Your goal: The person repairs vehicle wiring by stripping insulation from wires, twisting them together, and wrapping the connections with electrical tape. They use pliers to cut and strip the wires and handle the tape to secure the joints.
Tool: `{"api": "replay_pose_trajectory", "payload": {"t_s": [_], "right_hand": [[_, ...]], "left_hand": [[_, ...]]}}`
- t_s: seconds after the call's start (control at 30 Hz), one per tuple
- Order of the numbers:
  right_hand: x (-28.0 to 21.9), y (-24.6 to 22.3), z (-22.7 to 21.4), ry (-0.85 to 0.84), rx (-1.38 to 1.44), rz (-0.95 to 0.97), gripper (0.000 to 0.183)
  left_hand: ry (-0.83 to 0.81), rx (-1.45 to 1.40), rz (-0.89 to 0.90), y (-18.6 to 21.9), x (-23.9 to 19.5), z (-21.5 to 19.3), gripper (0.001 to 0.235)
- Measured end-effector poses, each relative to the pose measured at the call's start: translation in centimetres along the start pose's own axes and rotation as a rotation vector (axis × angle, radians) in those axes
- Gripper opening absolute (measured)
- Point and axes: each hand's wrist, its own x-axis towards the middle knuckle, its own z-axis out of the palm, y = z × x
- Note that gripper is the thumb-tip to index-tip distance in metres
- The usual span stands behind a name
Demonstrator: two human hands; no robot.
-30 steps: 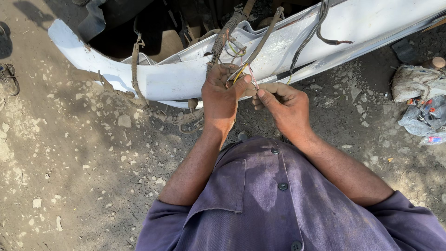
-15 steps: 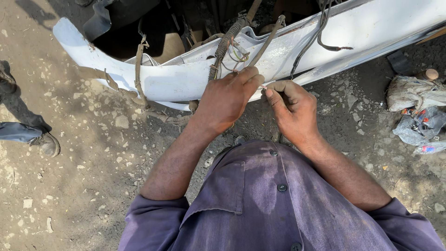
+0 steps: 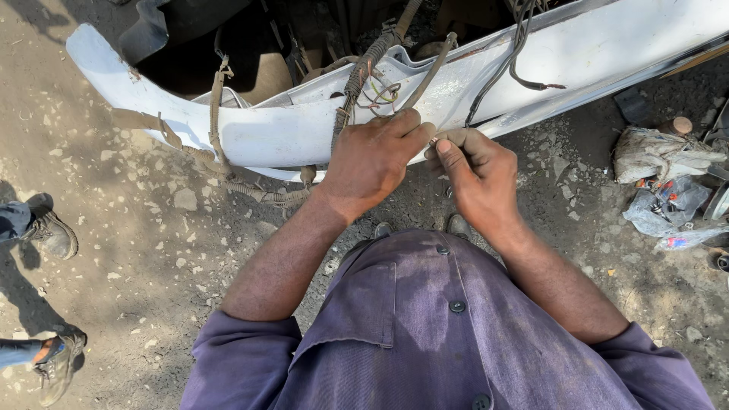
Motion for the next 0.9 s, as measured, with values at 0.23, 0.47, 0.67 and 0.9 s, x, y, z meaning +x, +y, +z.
{"api": "replay_pose_trajectory", "payload": {"t_s": [0.23, 0.47, 0.67, 0.9], "right_hand": [[1.8, 0.4, -1.5, -0.289, 0.684, 0.375, 0.023], [0.3, -0.5, 1.1, 0.11, -0.672, -0.659, 0.021], [0.3, 0.3, 0.9, 0.068, -0.279, -0.314, 0.011], [1.6, -0.6, -0.2, -0.256, 0.676, 0.335, 0.026]], "left_hand": [[0.002, -0.069, -0.025, -0.5, -0.1, -0.3, 0.027], [-0.016, -0.176, -0.136, 0.0, 0.4, -1.0, 0.01], [0.016, -0.179, -0.106, 0.1, 0.1, -0.8, 0.018], [0.082, -0.115, -0.027, -0.5, -0.5, -0.7, 0.03]]}}
